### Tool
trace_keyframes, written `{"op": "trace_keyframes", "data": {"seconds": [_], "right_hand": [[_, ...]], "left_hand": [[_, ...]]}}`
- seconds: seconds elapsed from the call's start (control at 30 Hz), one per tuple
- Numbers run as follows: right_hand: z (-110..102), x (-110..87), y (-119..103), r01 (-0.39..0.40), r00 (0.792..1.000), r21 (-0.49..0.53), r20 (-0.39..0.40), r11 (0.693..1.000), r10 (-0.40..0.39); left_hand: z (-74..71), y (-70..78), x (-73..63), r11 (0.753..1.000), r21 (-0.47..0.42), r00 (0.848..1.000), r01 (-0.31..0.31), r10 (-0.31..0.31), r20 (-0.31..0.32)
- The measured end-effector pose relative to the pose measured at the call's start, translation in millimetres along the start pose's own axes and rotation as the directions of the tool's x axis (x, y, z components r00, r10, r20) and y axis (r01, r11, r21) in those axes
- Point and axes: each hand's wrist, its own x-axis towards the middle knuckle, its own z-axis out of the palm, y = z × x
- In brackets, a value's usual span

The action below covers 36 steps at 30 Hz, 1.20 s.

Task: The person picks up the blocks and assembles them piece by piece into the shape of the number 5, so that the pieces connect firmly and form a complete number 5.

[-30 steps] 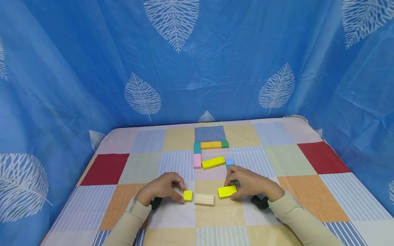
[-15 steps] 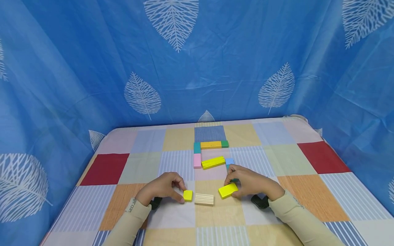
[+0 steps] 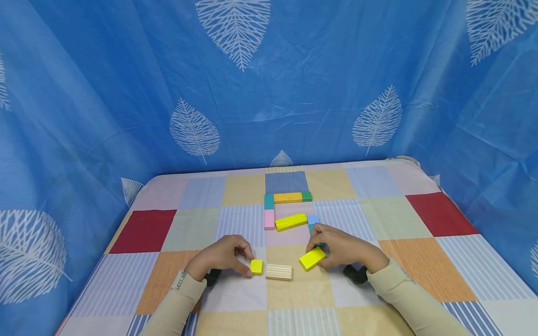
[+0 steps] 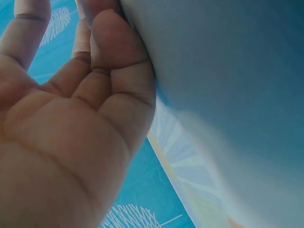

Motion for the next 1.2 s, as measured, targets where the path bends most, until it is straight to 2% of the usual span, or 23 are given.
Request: {"op": "trace_keyframes", "data": {"seconds": [0.97,1.2], "right_hand": [[-0.6,-1.3,1.8,-0.009,1.0,0.037,0.011,0.999,0.009],[1.8,0.1,-4.8,0.03,0.999,0.002,-0.045,1.0,-0.03]], "left_hand": [[0.1,-0.7,-0.6,1.0,-0.016,1.0,-0.007,0.007,0.001],[-0.1,-0.9,-0.3,1.0,-0.012,1.0,-0.009,0.009,0.001]]}}
